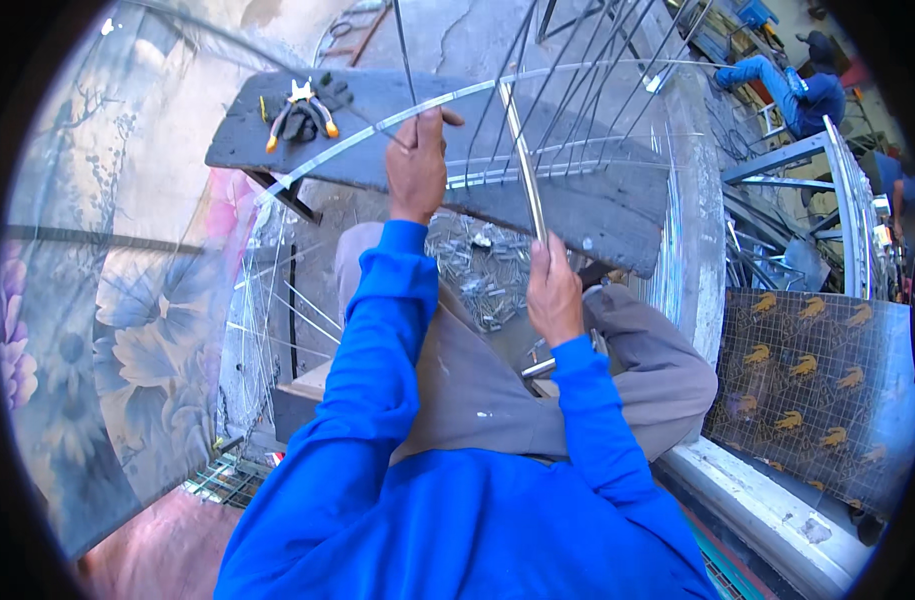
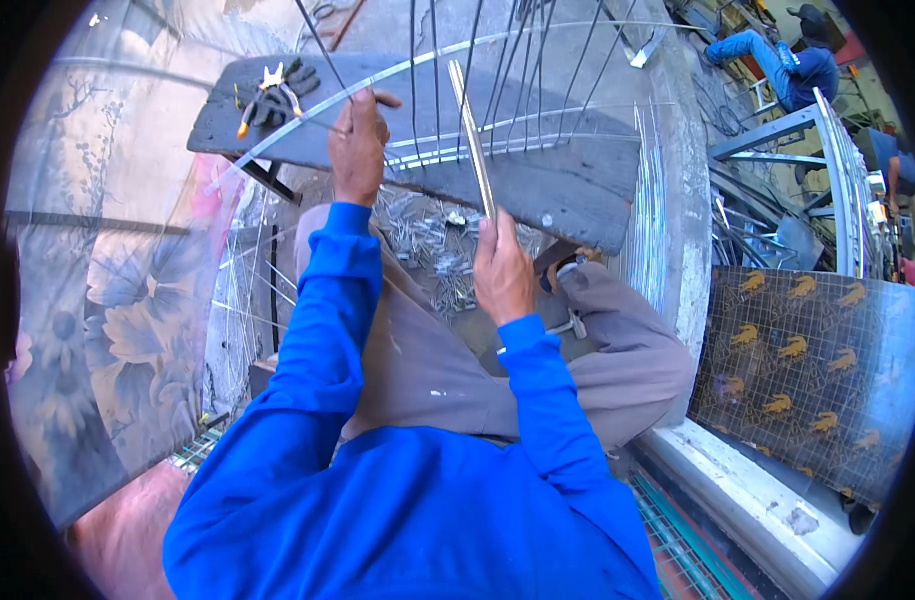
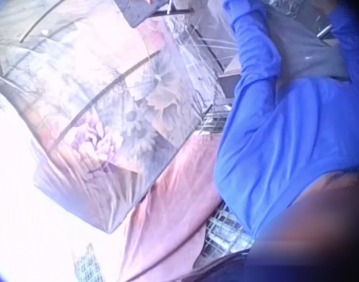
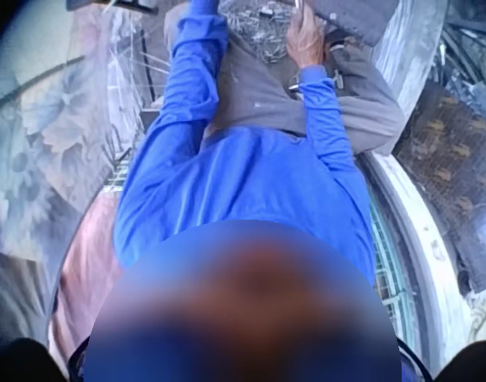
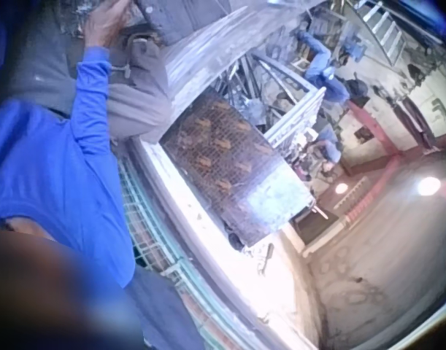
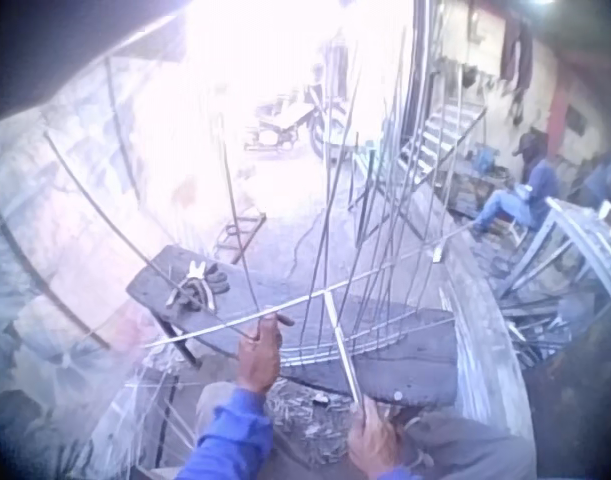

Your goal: Assembling or repairing a wire grill rack using pliers to secure metal strips.

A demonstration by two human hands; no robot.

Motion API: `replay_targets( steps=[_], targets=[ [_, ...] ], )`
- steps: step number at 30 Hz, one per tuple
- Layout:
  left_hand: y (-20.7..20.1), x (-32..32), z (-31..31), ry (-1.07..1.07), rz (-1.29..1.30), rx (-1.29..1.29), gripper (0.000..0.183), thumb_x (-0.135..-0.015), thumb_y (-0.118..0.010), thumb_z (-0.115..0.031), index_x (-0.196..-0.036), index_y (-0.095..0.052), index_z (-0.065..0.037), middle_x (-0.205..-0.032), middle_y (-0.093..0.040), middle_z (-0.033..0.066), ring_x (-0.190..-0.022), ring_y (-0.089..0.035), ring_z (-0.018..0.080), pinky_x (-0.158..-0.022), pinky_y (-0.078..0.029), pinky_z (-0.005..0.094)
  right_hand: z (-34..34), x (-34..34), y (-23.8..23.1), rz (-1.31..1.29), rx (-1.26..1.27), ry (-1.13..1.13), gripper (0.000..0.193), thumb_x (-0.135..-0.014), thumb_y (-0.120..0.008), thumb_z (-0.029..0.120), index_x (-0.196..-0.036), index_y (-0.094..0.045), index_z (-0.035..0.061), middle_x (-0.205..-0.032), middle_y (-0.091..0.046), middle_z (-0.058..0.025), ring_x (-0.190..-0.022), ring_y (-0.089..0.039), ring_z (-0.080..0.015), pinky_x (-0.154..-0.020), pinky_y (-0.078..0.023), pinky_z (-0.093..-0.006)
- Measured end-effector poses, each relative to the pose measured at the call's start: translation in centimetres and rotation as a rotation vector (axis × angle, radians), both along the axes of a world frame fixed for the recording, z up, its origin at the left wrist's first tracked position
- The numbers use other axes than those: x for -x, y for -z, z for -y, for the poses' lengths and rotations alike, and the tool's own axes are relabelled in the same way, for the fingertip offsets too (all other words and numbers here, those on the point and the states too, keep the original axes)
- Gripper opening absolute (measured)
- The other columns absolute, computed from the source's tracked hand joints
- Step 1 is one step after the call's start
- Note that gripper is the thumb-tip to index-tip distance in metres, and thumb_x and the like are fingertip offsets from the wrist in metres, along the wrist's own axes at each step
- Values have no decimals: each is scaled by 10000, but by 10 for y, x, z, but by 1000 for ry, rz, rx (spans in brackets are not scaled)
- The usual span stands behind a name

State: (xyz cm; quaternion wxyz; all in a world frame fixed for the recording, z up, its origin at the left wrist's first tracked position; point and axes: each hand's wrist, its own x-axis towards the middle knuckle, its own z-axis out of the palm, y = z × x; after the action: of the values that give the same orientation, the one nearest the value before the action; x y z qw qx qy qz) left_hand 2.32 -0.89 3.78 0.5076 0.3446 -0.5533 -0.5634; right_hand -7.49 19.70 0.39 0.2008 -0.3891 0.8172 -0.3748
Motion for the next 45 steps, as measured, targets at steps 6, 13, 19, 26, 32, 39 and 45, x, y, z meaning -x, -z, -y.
replay_targets(
  steps=[6,13,19,26,32,39,45],
  targets=[
    [2,-4,5,15,-20,-14,455,-1091,-479,-397,-925,-700,-36,-632,-334,-104,-586,-285,12,-528,-223,254,-49,-20,-16,178,18,28,370,-1086,-460,324,-1281,-587,36,-844,-655,-213,-764,-652,-429,-686,-479,-501],
    [4,-5,8,28,-47,1,469,-1096,-472,-417,-926,-704,-47,-614,-316,-118,-569,-271,1,-519,-201,247,-112,1,-19,192,30,171,407,-1081,-480,324,-1318,-606,18,-762,-603,-116,-657,-576,-215,-636,-470,-393],
    [4,-2,6,11,-34,11,484,-1093,-470,-421,-909,-702,-38,-608,-327,-109,-565,-289,5,-518,-213,247,-75,3,-29,227,110,130,426,-1084,-483,351,-1314,-606,14,-726,-573,-77,-618,-544,-144,-588,-447,-348],
    [3,-4,9,-6,-24,-23,509,-1082,-475,-459,-915,-697,-32,-605,-342,-94,-564,-308,17,-519,-232,248,-57,-9,-27,425,129,163,414,-1089,-482,347,-1306,-597,13,-689,-543,-54,-611,-529,-130,-579,-441,-340],
    [0,-4,7,-30,-12,-19,514,-1081,-477,-464,-916,-698,-31,-608,-340,-89,-571,-313,22,-528,-242,250,-57,-9,-21,254,114,142,419,-1090,-478,343,-1296,-593,-3,-707,-559,-81,-615,-543,-180,-592,-449,-377],
    [2,-4,5,-6,-30,-1,517,-1084,-471,-461,-923,-712,-33,-612,-347,-83,-579,-317,28,-537,-254,253,-52,-13,-17,313,100,146,406,-1089,-482,327,-1294,-593,-6,-743,-588,-105,-644,-568,-209,-622,-462,-395],
    [2,-6,3,-30,-18,4,508,-1086,-473,-450,-918,-713,-36,-617,-347,-89,-583,-312,28,-538,-252,254,-47,-9,-2,-162,273,93,407,-1062,-541,247,-1389,-561,5,-917,-666,-196,-752,-635,-319,-708,-496,-441]
  ],
)
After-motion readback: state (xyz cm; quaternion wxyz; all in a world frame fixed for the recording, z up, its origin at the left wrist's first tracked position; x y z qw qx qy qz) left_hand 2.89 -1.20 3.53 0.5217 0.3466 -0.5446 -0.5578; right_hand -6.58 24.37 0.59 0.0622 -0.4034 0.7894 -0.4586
